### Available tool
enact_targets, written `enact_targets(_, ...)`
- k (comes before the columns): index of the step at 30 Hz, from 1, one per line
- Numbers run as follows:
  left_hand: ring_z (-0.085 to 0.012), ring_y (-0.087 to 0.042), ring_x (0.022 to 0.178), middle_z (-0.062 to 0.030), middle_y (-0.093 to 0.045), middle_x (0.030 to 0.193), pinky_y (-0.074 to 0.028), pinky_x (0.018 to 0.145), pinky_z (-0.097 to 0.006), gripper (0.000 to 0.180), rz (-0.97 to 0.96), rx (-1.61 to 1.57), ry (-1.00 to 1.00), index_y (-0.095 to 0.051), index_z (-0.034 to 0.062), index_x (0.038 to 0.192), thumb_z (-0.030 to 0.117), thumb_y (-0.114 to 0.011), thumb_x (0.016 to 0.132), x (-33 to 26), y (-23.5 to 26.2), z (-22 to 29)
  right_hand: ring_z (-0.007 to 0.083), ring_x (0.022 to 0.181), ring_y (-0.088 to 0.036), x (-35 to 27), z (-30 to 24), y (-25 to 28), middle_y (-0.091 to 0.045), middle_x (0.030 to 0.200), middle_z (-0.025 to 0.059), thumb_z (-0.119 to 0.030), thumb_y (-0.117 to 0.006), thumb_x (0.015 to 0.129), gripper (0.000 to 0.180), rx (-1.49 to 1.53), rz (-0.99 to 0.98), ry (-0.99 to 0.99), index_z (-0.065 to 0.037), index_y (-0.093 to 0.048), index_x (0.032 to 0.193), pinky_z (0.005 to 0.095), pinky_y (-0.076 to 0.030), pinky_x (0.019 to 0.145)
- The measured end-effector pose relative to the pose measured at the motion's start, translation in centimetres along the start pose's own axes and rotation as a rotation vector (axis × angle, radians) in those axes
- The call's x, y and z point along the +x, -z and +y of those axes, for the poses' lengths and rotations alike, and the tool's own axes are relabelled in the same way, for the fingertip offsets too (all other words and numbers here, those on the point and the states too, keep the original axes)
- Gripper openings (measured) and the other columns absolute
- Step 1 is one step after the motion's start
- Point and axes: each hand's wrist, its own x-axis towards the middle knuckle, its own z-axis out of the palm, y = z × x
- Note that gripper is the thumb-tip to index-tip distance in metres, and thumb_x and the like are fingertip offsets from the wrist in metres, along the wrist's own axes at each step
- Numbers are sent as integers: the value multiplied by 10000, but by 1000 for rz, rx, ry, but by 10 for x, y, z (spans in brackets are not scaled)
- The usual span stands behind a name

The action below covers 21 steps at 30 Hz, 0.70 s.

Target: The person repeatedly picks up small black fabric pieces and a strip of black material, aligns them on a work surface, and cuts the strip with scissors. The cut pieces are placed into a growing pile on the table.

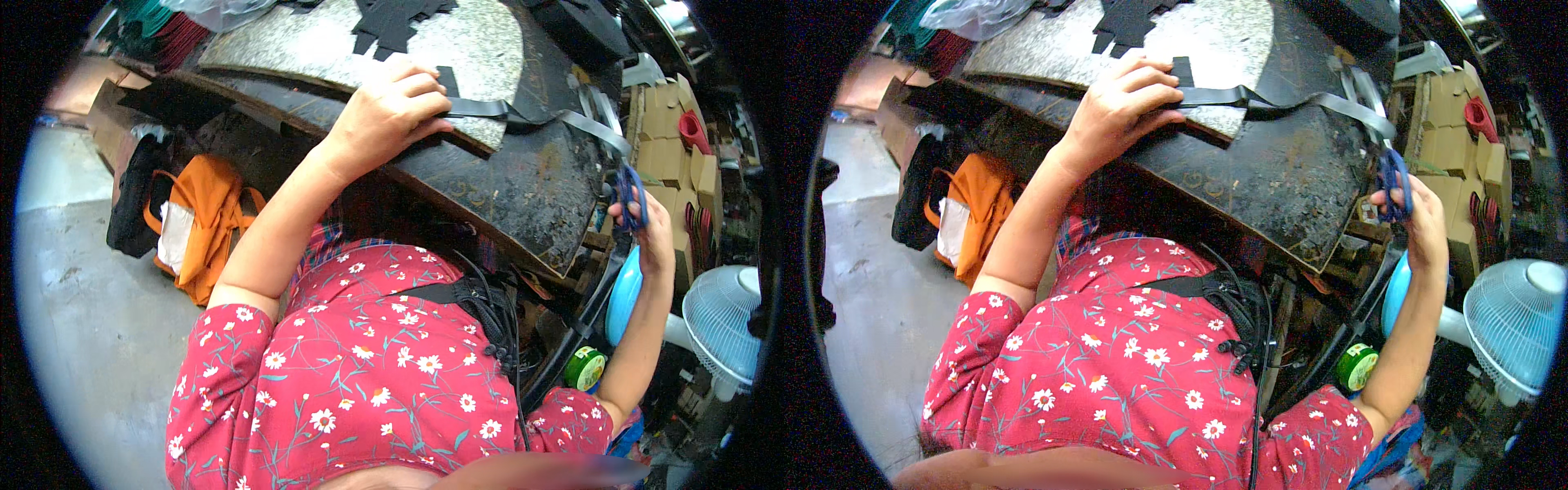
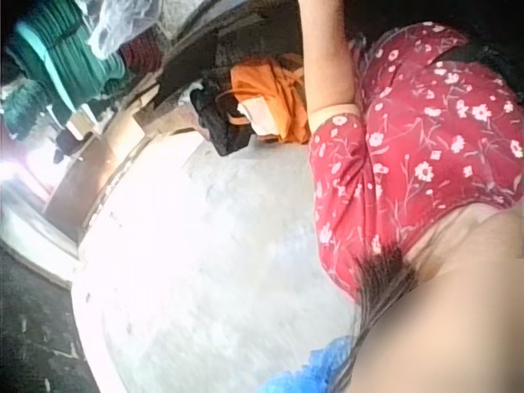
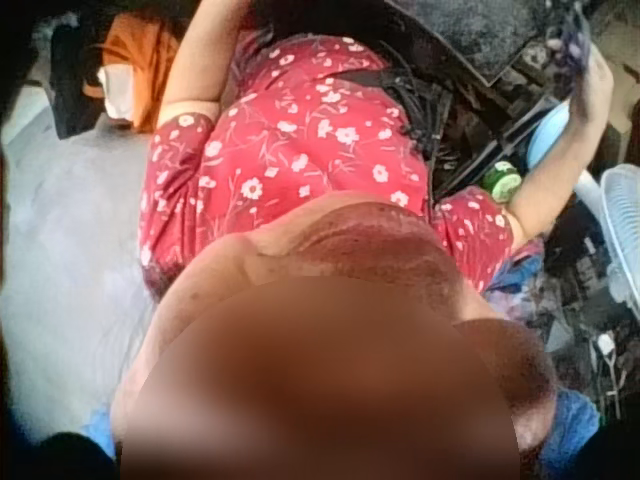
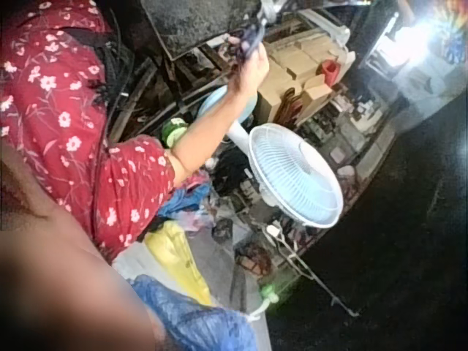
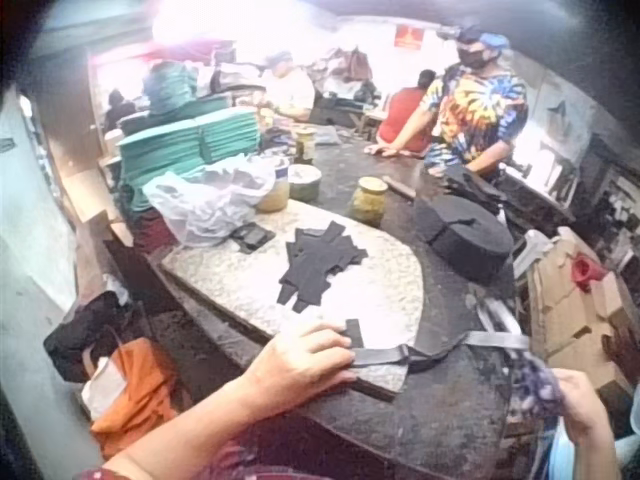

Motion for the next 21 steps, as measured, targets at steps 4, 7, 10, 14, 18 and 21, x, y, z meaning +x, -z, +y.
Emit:
enact_targets(4,-281,-610,952,-62,-645,905,-523,832,-381,236,-15,-4,9,-677,67,900,218,-804,769,-1,0,-2,96,768,-608,-21,-10,16,-671,921,38,-253,-662,913,425,112,210,62,-21,-582,1261,216,-454,672)
enact_targets(7,-278,-597,884,-59,-624,861,-528,781,-369,236,-43,34,30,-684,67,889,213,-814,758,0,-1,2,95,663,-536,-24,-19,2,-564,772,0,-412,-631,978,468,262,224,151,-23,-561,1229,226,-417,606)
enact_targets(10,-270,-583,829,-48,-588,818,-530,737,-370,225,2,128,35,-668,86,852,242,-805,766,-2,1,10,108,612,-522,-38,-24,-33,-545,710,23,-573,-580,971,612,170,5,169,-9,-556,1210,237,-410,578)
enact_targets(14,-262,-594,823,-49,-584,819,-534,739,-368,208,-12,259,57,-644,96,818,247,-785,790,-6,8,19,129,589,-571,-46,-32,-85,-606,719,63,-691,-609,890,759,239,-242,0,16,-557,1162,250,-450,549)
enact_targets(18,-262,-599,828,-53,-590,822,-535,743,-360,202,-21,288,68,-642,96,815,239,-782,793,-5,8,18,154,590,-634,-30,-47,-110,-660,757,67,-674,-703,824,728,88,-659,-146,-14,-578,1102,261,-467,537)
enact_targets(21,-261,-604,834,-53,-602,825,-536,751,-361,200,0,271,86,-649,93,825,238,-783,793,-6,3,18,119,523,-615,-17,-51,-128,-623,630,47,-615,-689,871,616,-18,-591,-129,-32,-577,1037,219,-426,484)
